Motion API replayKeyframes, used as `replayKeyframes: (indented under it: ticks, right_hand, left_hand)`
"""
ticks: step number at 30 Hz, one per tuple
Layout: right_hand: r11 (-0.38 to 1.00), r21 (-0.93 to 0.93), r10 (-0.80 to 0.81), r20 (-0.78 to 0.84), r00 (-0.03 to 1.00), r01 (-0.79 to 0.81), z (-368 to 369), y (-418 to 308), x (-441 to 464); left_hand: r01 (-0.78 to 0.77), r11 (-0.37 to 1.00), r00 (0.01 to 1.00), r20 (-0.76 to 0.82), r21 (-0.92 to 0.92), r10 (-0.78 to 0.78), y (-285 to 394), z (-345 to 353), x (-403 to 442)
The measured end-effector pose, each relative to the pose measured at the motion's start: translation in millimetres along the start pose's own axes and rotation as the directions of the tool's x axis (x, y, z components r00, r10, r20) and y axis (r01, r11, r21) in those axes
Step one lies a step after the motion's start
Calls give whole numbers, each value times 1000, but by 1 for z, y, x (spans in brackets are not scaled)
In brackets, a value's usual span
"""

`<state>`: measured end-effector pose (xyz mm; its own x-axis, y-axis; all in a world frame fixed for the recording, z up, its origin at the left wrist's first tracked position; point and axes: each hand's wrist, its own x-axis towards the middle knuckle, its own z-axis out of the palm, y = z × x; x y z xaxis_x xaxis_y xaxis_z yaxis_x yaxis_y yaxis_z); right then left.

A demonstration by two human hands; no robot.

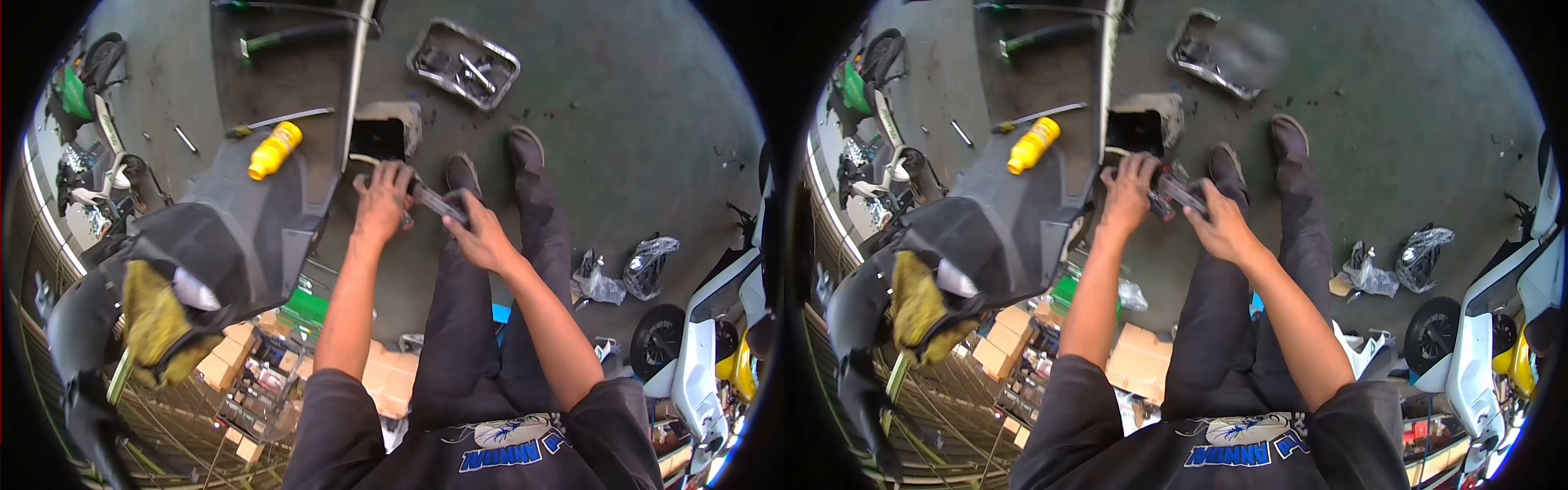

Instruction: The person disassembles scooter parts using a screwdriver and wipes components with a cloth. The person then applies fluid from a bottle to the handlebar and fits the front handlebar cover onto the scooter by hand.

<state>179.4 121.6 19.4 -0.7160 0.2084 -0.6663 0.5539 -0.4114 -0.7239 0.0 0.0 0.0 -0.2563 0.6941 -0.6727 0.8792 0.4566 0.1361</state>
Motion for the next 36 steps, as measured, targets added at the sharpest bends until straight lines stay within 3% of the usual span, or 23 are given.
replayKeyframes:
  ticks: [2, 3, 6, 8, 9, 10, 11, 12, 13, 15, 17, 19, 21, 23, 24, 25, 27, 28, 31, 33, 34, 35, 36]
  right_hand:
    - [999, -13, 34, -49, 998, -35, 13, -23, -24]
    - [995, -42, -93, -44, 995, 91, 9, 60, 85]
    - [998, 43, 50, -81, 995, -46, 41, 93, 81]
    - [996, 66, 71, -157, 985, -62, 57, 114, 93]
    - [995, 90, 72, -228, 971, -52, 67, 125, 99]
    - [987, 129, 125, -271, 954, -93, 83, 130, 104]
    - [970, 167, 215, -252, 944, -177, 94, 135, 105]
    - [981, 127, 175, -279, 944, -144, 105, 134, 106]
    - [989, 85, 138, -303, 943, -117, 114, 134, 105]
    - [990, 94, 127, -283, 951, -104, 124, 134, 104]
    - [991, 104, 108, -267, 958, -83, 130, 131, 106]
    - [973, 111, 224, -243, 944, -202, 130, 123, 110]
    - [983, 42, 184, -290, 939, -179, 129, 116, 122]
    - [927, 240, 362, -364, 858, -289, 130, 110, 133]
    - [930, 237, 352, -366, 861, -280, 132, 112, 138]
    - [958, 177, 280, -398, 874, -227, 135, 118, 145]
    - [991, 50, 135, -454, 881, -126, 134, 121, 154]
    - [968, 147, 248, -437, 865, -203, 132, 115, 153]
    - [994, 43, 107, -366, 924, -97, 125, 113, 159]
    - [999, 10, 36, -361, 932, -34, 116, 111, 165]
    - [993, -85, -102, -330, 938, 79, 109, 111, 168]
    - [966, -175, -234, -284, 930, 190, 102, 109, 171]
    - [959, -205, -249, -267, 931, 197, 93, 110, 173]
  left_hand:
    - [-18, 995, 994, -113, -99, 7, 7, -10, -22]
    - [30, 998, 968, -247, -62, -44, -37, 66, 72]
    - [51, 990, 961, -262, -128, -83, -29, 128, 54]
    - [171, 790, 744, -449, -589, -496, -28, 173, 62]
    - [167, 785, 747, -443, -596, -495, -35, 196, 65]
    - [198, 1, 676, 136, -980, -724, -46, 212, 70]
    - [140, -784, 621, 670, -605, -406, -59, 226, 73]
    - [131, -860, 585, 739, -493, -335, -46, 194, 76]
    - [123, -863, 584, 739, -489, -335, -55, 205, 77]
    - [318, -696, 596, 707, -644, -381, -65, 218, 84]
    - [320, -696, 574, 716, -643, -397, -71, 217, 83]
    - [342, -746, 560, 762, -572, -327, -83, 223, 80]
    - [366, -748, 587, 761, -554, -276, -91, 218, 80]
    - [504, -647, 654, 743, -571, -146, -86, 190, 71]
    - [469, -666, 650, 737, -580, -184, -78, 192, 70]
    - [398, -665, 654, 704, -632, -277, -72, 190, 72]
    - [414, -725, 605, 761, -551, -233, -71, 178, 76]
    - [408, -725, 615, 754, -555, -231, -74, 182, 77]
    - [399, -709, 650, 725, -581, -228, -89, 197, 76]
    - [262, -847, 823, 566, -463, -54, -91, 202, 68]
    - [152, -893, 673, 706, -423, -220, -83, 181, 66]
    - [193, -854, 622, 734, -482, -274, -80, 172, 52]
    - [284, -793, 620, 734, -539, -278, -75, 178, 40]
